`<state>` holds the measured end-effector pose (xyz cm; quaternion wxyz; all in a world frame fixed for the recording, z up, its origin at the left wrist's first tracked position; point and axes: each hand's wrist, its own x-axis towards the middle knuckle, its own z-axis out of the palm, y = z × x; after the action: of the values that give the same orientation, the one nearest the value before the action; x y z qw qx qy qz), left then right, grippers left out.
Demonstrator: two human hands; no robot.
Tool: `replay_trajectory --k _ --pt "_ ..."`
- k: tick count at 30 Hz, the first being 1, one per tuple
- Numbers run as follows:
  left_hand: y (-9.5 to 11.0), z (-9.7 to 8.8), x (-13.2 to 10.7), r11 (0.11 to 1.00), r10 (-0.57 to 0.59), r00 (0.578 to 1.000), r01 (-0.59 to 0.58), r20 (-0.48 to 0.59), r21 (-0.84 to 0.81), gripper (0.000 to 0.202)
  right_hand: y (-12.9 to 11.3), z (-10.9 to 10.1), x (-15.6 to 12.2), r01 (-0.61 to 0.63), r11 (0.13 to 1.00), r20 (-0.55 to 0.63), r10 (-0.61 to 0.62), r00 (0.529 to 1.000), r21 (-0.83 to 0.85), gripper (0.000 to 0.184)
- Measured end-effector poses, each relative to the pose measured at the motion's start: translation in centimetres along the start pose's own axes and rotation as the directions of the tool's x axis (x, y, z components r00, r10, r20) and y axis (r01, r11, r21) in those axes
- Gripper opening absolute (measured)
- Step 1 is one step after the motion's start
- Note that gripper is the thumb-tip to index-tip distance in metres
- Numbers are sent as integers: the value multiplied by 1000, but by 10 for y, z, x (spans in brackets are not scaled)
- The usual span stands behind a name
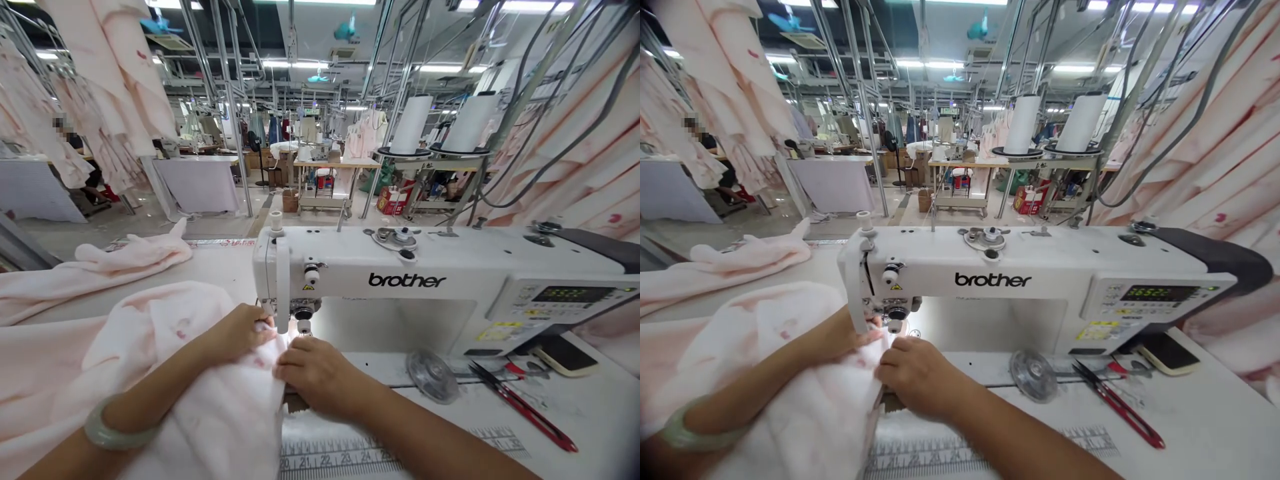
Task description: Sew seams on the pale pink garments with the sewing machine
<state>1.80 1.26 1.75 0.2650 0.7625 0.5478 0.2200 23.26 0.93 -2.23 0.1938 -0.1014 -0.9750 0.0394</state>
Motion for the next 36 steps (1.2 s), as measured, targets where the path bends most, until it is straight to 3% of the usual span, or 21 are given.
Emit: replay_trajectory --k 3,7,12,18,25,36 --pt "0 1 -16 999 -33 997 31 67 25 13 -8 -2 -2 90 996 2 -90 996 10 10" --pt "0 3 -28 996 -81 994 77 71 53 17 -14 -5 -4 130 991 -23 -130 991 19 13" --pt "-3 7 -26 993 -85 994 79 69 90 16 -8 -4 -4 26 999 -103 -22 994 31 18" --pt "-2 12 -26 984 -112 992 103 59 146 20 -2 -1 -5 -49 999 -49 49 998 1 14" --pt "2 14 -24 976 -138 990 132 27 171 18 -1 0 -6 -41 999 -31 41 999 -23 27" --pt "1 16 -28 975 -125 992 127 -24 180 14 -2 -3 -1 -159 986 46 157 987 50 20"
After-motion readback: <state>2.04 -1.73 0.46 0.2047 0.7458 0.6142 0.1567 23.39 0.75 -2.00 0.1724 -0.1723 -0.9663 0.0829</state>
